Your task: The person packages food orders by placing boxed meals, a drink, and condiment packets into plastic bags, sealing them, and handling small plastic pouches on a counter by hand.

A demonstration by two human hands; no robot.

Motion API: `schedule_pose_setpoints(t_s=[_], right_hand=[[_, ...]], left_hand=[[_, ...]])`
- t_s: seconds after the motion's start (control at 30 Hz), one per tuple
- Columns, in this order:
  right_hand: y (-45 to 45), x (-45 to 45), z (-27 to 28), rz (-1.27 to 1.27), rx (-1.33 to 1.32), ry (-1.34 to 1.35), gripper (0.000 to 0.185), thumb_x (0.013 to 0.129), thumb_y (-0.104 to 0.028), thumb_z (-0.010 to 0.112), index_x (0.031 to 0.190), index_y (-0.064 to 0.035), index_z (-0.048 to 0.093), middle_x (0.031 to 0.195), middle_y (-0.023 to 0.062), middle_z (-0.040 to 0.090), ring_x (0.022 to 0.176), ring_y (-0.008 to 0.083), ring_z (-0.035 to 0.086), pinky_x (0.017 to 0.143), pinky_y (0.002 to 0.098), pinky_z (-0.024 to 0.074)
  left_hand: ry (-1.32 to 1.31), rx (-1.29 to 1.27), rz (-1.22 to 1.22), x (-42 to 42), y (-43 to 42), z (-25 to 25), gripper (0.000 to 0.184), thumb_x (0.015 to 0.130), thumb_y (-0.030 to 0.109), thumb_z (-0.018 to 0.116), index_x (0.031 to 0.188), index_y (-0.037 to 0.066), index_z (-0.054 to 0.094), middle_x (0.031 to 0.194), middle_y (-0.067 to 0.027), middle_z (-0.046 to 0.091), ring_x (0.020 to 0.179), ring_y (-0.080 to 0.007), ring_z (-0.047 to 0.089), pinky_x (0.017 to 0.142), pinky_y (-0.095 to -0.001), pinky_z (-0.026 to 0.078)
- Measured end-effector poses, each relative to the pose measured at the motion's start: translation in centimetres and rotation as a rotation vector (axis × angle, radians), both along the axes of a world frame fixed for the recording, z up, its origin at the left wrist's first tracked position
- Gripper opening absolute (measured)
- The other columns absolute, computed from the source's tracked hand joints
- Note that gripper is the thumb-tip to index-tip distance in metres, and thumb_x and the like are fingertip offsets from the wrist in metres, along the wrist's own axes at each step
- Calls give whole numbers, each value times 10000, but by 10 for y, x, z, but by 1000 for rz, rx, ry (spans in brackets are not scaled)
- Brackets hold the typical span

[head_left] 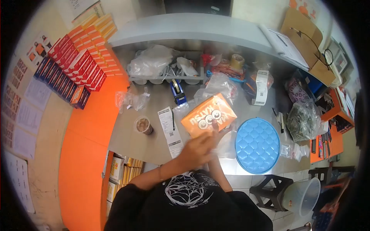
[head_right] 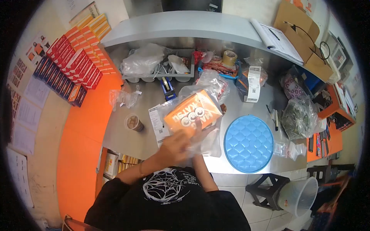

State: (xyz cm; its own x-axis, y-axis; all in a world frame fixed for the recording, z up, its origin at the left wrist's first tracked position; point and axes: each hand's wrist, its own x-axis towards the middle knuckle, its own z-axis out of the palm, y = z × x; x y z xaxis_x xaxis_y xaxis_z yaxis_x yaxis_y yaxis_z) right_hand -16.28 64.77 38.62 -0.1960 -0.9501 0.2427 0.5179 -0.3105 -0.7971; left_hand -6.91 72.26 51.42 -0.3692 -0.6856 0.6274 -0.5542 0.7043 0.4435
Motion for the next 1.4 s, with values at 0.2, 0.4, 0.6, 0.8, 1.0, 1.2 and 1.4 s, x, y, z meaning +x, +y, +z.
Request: schedule_pose_setpoints(t_s=[0.2, 0.4, 0.6, 0.8, 1.0, 1.2, 1.4], right_hand=[[21, -9, 4, 15, -2, -2, 444, 902, -292, 520, 1252, -32, 436, 1238, 175, 479, 1112, 288, 520, 889, 423, 487], [-2, -43, 25, -33, 11, 35, 409, 903, -271, 531, 1228, -30, 473, 1240, 175, 483, 1077, 281, 554, 861, 412, 510], [0, -75, 4, 317, 277, -485, 413, 904, -277, 525, 1219, -13, 487, 1143, 157, 562, 968, 259, 621, 810, 388, 545], [7, -95, -51, 482, 419, -532, 458, 924, -322, 485, 1236, 12, 469, 1091, 161, 617, 929, 242, 642, 814, 369, 542], [-19, -58, -34, 501, 565, -571, 470, 921, -329, 504, 1267, -17, 439, 1122, 141, 601, 961, 234, 630, 816, 348, 540], [-67, -51, -63, 236, 476, 639, 519, 901, -343, 544, 1293, -28, 412, 1134, 129, 580, 981, 215, 606, 796, 325, 518], [-110, -161, 18, 449, 576, 929, 220, 843, -183, 545, 827, 13, 643, 701, 90, 652, 579, 148, 622, 485, 248, 484]], left_hand=[[-169, 607, -520, -50, 3, -52, 205, 752, 128, 634, 910, 45, 532, 835, -118, 551, 729, -310, 577, 684, -406, 469], [-1, -13, 551, 12, -85, -12, 352, 835, 252, 642, 1123, 56, 591, 1068, -140, 596, 885, -279, 562, 800, -393, 459], [312, 576, 371, 33, -101, -90, 257, 874, 260, 622, 1009, 45, 660, 842, -95, 681, 717, -132, 630, 655, -277, 496], [686, 716, 243, 28, -105, -153, 276, 897, 210, 591, 1086, 11, 618, 986, -100, 668, 855, -135, 632, 766, -245, 491], [1346, 1476, -211, 14, -94, -248, 439, 904, 297, 571, 1227, 4, 517, 1136, -98, 598, 1004, -186, 586, 919, -320, 459], [903, 1129, -723, -1, -55, -256, 419, 951, 250, 478, 1312, 41, 433, 1251, -64, 531, 1054, -153, 532, 942, -319, 441], [233, 1370, -470, -11, -49, -126, 231, 861, 231, 634, 1019, 63, 641, 1026, -80, 621, 1006, -179, 551, 897, -310, 428]])
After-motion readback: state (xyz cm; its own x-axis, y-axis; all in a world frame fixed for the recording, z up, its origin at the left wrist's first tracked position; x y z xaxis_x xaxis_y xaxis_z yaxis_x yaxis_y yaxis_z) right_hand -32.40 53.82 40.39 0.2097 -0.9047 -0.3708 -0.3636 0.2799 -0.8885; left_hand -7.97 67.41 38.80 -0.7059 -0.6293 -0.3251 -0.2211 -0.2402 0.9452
